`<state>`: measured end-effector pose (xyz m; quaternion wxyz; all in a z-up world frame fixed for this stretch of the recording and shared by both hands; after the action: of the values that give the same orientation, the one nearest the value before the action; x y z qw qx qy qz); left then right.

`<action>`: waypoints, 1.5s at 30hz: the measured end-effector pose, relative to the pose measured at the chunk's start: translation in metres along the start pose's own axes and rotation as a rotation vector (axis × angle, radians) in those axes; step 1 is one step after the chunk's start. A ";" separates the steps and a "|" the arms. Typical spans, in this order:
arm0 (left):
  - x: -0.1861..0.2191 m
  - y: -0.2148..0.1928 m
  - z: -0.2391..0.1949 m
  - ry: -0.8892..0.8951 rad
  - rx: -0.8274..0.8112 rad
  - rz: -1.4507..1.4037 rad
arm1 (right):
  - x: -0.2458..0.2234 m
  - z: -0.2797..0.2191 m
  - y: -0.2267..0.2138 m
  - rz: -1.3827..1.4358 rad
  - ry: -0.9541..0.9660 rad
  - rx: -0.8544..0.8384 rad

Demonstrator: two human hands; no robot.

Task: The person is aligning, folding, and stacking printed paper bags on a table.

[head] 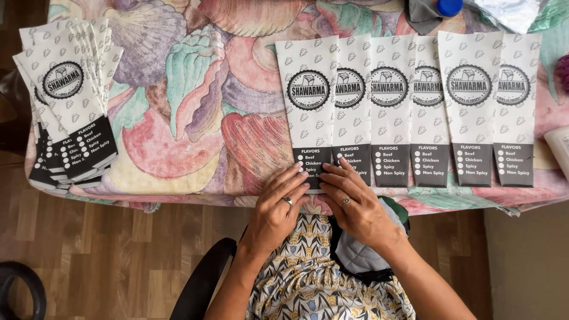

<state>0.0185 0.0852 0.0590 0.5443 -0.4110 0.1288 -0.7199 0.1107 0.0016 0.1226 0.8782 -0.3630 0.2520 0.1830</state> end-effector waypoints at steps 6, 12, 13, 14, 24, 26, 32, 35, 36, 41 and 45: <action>-0.002 0.001 0.000 0.007 0.015 -0.011 | -0.002 0.008 -0.009 0.003 0.009 -0.007; -0.003 -0.007 0.013 -0.104 0.062 -0.041 | 0.001 0.013 -0.009 0.030 0.088 0.007; -0.003 -0.002 0.011 -0.105 0.062 -0.041 | 0.003 0.012 -0.007 0.030 0.089 0.006; -0.007 0.000 0.008 -0.150 0.093 -0.051 | 0.009 0.011 -0.008 0.060 0.131 0.031; -0.020 -0.023 0.026 -0.286 0.129 -0.277 | 0.029 0.010 -0.009 0.131 0.341 -0.007; -0.054 -0.043 0.016 -0.260 0.163 -0.152 | 0.028 0.007 -0.007 0.117 0.326 -0.020; -0.162 -0.219 -0.002 -0.232 0.341 0.476 | 0.025 0.004 -0.004 0.051 0.301 -0.037; -0.233 -0.266 -0.020 -0.367 0.138 0.765 | 0.028 0.000 -0.002 0.054 0.289 -0.076; -0.265 -0.270 -0.032 -0.515 -0.063 0.808 | 0.030 -0.004 0.002 0.063 0.288 -0.120; -0.203 -0.205 -0.014 -0.809 -0.343 0.609 | 0.027 -0.003 0.003 0.061 0.277 -0.116; -0.165 -0.150 -0.007 -0.649 -0.345 0.592 | 0.020 -0.004 0.004 0.006 0.233 -0.135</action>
<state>-0.0769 0.2860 0.0749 0.6619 -0.6451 0.1813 -0.3361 0.1236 0.0046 0.1065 0.8160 -0.4393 0.3406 0.1586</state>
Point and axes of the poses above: each hand's wrist, its own z-axis towards the middle knuckle, its own y-axis out of the palm, x = y × z, the point moved 10 cm from there along z, towards the middle knuckle, and after that the axes turned 9 degrees about y, right-handed, at the moved point
